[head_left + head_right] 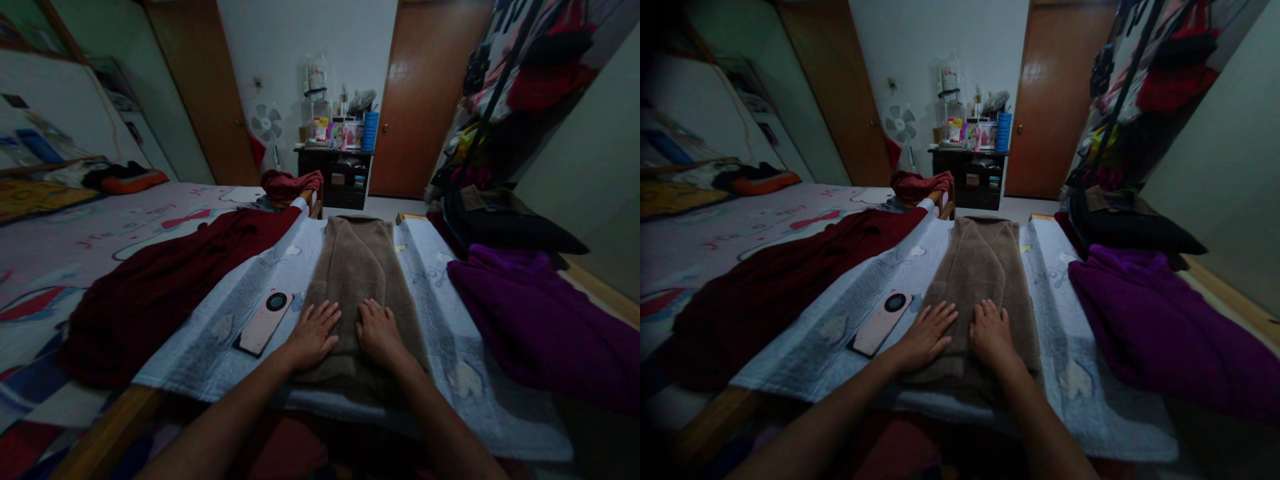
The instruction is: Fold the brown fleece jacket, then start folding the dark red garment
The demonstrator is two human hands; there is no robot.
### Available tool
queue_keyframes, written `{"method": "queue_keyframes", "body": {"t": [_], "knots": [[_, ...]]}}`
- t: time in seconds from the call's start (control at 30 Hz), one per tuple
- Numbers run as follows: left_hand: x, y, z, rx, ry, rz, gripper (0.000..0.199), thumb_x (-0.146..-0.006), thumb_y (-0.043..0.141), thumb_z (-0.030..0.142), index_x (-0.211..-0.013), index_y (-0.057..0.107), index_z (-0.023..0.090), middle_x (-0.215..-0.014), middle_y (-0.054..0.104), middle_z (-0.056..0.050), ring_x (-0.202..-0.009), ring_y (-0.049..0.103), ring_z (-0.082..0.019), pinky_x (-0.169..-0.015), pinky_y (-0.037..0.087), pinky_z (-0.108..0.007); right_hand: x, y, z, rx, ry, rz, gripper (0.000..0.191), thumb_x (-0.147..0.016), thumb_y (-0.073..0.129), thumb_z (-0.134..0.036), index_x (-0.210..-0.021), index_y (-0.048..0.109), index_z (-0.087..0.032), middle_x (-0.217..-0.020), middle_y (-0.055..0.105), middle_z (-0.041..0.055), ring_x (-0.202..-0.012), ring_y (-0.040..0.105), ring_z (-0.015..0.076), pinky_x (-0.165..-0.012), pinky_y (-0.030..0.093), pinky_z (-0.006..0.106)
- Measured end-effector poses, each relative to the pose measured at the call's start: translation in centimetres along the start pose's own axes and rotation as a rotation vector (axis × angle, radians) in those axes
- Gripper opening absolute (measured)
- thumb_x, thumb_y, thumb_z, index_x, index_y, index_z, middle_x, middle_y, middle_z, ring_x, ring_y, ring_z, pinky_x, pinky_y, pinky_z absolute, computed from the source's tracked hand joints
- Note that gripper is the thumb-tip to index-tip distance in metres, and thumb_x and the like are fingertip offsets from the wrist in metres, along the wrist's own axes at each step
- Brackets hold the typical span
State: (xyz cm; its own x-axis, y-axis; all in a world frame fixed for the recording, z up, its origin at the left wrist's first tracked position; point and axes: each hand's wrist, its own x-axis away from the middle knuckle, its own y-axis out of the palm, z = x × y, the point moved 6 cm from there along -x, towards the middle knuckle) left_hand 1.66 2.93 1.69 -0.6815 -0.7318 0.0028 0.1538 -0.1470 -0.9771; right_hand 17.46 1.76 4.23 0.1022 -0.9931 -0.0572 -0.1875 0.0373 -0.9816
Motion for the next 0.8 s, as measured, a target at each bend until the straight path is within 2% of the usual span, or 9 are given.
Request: {"method": "queue_keyframes", "body": {"t": [0.1, 0.2, 0.23, 0.3, 0.4, 0.5, 0.57, 0.7, 0.8], "knots": [[0.2, -0.2, 0.2, 0.031, -0.011, -0.004, 0.055, -0.096, 0.039, 0.038, -0.148, 0.031, 0.024, -0.159, 0.025, -0.003, -0.148, 0.013, -0.023, -0.119, 0.014, -0.052, -1.7, -1.9, -0.4, 0.077, -0.077, -0.071, 0.031, -0.090, 0.046, -0.027, -0.111, 0.064, -0.013, -0.116, 0.065, 0.0175, -0.109, 0.059, 0.0312, -0.093, 0.042, 0.046], [0.3, -0.3, 0.3, 0.051, -0.015, 0.006, 0.052, -0.095, 0.041, 0.036, -0.146, 0.035, 0.024, -0.159, 0.027, -0.002, -0.148, 0.013, -0.024, -0.119, 0.014, -0.053, -4.6, -3.0, -0.8, 0.099, -0.112, -0.138, 0.029, -0.091, 0.043, -0.024, -0.101, 0.067, -0.013, -0.103, 0.069, 0.0169, -0.098, 0.065, 0.0287, -0.086, 0.046, 0.041], [0.3, -0.4, 0.3, 0.056, -0.016, 0.009, 0.052, -0.095, 0.043, 0.035, -0.145, 0.036, 0.024, -0.158, 0.027, -0.003, -0.148, 0.013, -0.024, -0.119, 0.014, -0.053, -5.7, -3.1, -1.0, 0.085, -0.128, -0.123, 0.028, -0.091, 0.043, -0.024, -0.103, 0.066, -0.013, -0.105, 0.068, 0.0171, -0.100, 0.064, 0.0280, -0.088, 0.045, 0.040], [0.3, -0.6, 0.4, 0.064, -0.020, 0.006, 0.051, -0.094, 0.045, 0.034, -0.143, 0.039, 0.024, -0.158, 0.029, -0.003, -0.148, 0.014, -0.025, -0.119, 0.014, -0.054, -8.0, -3.1, -1.6, 0.031, -0.198, -0.024, 0.035, -0.090, 0.048, -0.028, -0.118, 0.061, -0.012, -0.126, 0.061, 0.0179, -0.119, 0.055, 0.0277, -0.098, 0.041, 0.039], [0.3, -0.9, 0.5, 0.081, -0.023, 0.006, 0.049, -0.093, 0.047, 0.034, -0.140, 0.043, 0.024, -0.156, 0.033, -0.004, -0.147, 0.017, -0.026, -0.118, 0.016, -0.054, -10.8, -1.3, -1.6, -0.021, -0.265, 0.058, 0.057, -0.092, 0.047, -0.036, -0.142, 0.041, -0.009, -0.153, 0.035, 0.0154, -0.142, 0.028, 0.0273, -0.113, 0.025, 0.040], [0.3, -1.4, 0.7, 0.106, -0.022, 0.003, 0.047, -0.091, 0.048, 0.033, -0.138, 0.044, 0.025, -0.155, 0.034, -0.003, -0.146, 0.020, -0.027, -0.118, 0.017, -0.055, -13.2, 1.1, -0.1, -0.017, -0.246, 0.010, 0.061, -0.094, 0.042, -0.045, -0.144, 0.040, -0.011, -0.156, 0.029, 0.0131, -0.146, 0.019, 0.0268, -0.117, 0.016, 0.043], [0.1, -1.6, 0.7, 0.121, -0.020, -0.010, 0.048, -0.090, 0.050, 0.032, -0.137, 0.045, 0.026, -0.154, 0.037, -0.002, -0.144, 0.022, -0.028, -0.117, 0.018, -0.055, -14.7, 1.9, 1.1, -0.006, -0.227, 0.000, 0.061, -0.095, 0.039, -0.049, -0.144, 0.041, -0.014, -0.157, 0.028, 0.0112, -0.147, 0.016, 0.0252, -0.117, 0.014, 0.043], [-0.5, -2.6, 0.7, 0.142, -0.005, -0.001, 0.044, -0.087, 0.056, 0.035, -0.129, 0.051, 0.026, -0.146, 0.047, -0.003, -0.139, 0.030, -0.030, -0.115, 0.023, -0.054, -17.5, 1.7, 2.5, 0.002, -0.150, -0.001, 0.061, -0.095, 0.037, -0.051, -0.146, 0.038, -0.017, -0.159, 0.024, 0.0093, -0.147, 0.014, 0.0246, -0.117, 0.012, 0.043], [-1.4, -3.5, 1.0, 0.140, 0.012, 0.013, 0.035, -0.085, 0.060, 0.037, -0.118, 0.057, 0.024, -0.131, 0.058, -0.005, -0.129, 0.042, -0.028, -0.110, 0.031, -0.049, -19.0, 1.5, 2.9, 0.000, -0.055, -0.011, 0.060, -0.095, 0.037, -0.049, -0.147, 0.037, -0.018, -0.159, 0.023, 0.0096, -0.147, 0.016, 0.0270, -0.116, 0.014, 0.045]]}}
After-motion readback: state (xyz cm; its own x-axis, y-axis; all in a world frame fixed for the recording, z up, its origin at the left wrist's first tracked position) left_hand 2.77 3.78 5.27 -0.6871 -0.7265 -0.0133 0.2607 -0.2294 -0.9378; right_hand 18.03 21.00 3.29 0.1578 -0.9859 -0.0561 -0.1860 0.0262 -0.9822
